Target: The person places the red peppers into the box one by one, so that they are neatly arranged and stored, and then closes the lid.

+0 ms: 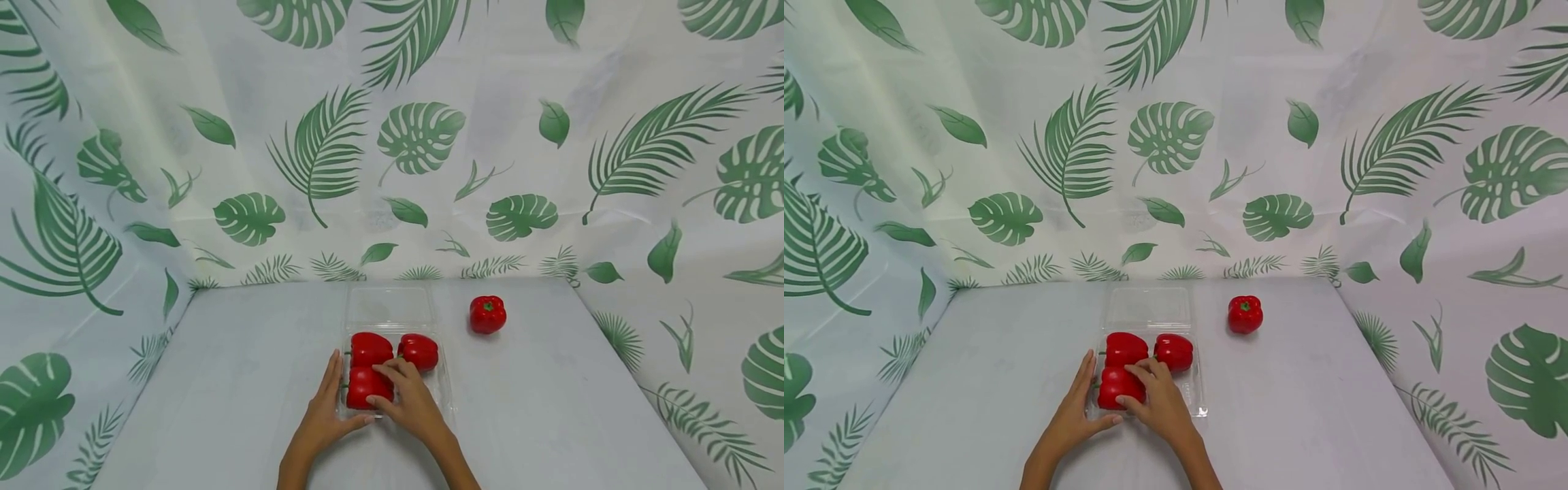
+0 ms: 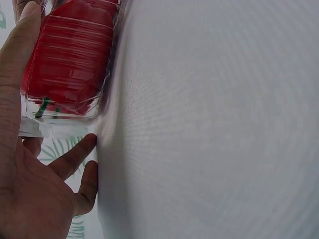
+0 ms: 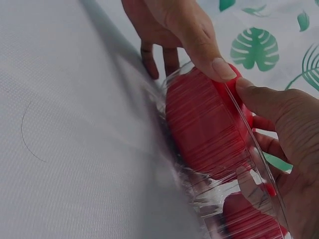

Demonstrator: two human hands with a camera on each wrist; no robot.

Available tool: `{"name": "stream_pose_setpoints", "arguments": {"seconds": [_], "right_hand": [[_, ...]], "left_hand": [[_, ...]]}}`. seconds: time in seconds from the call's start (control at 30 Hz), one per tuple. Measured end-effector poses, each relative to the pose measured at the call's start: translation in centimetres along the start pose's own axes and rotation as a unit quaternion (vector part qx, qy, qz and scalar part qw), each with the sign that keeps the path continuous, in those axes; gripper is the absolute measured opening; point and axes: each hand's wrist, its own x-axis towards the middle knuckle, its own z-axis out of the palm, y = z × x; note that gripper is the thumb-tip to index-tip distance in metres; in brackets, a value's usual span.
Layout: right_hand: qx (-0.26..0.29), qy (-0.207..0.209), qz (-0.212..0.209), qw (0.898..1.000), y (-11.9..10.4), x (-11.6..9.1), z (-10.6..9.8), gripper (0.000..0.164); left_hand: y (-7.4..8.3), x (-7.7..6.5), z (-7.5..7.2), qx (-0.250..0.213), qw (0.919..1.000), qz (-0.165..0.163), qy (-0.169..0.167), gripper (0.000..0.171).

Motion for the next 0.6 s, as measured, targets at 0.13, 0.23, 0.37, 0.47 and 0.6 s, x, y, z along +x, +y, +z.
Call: {"name": "stream_pose_setpoints", "arguments": {"seconds": [0.13, 0.23, 0.37, 0.47, 0.6], "right_hand": [[0.004, 0.0, 0.0, 1.0, 0.0, 0.05, -0.06, 0.053], [0.006, -0.007, 0.001, 1.0, 0.03, 0.06, -0.17, 0.054], [0.017, -0.016, 0.005, 1.0, 0.14, 0.06, -0.31, 0.053], [0.025, -0.019, 0.004, 0.999, 0.2, 0.1, -0.39, 0.05], [0.031, -0.019, 0.003, 0.999, 0.18, 0.14, -0.53, 0.048]], "left_hand": [[0.0, 0.12, -0.01, 0.006, 1.0, 0.0, 0.001, 0.12], [-0.02, 0.16, 0.02, 0.009, 1.0, 0.001, 0.002, 0.12], [0.01, 0.09, 0.03, 0.01, 0.9999, 0.004, 0.003, 0.12], [0.01, 0.02, 0.01, 0.008, 1.0, 0.005, 0.004, 0.119], [-0.01, -0.01, -0.01, 0.008, 1.0, 0.001, 0.004, 0.118]]}}
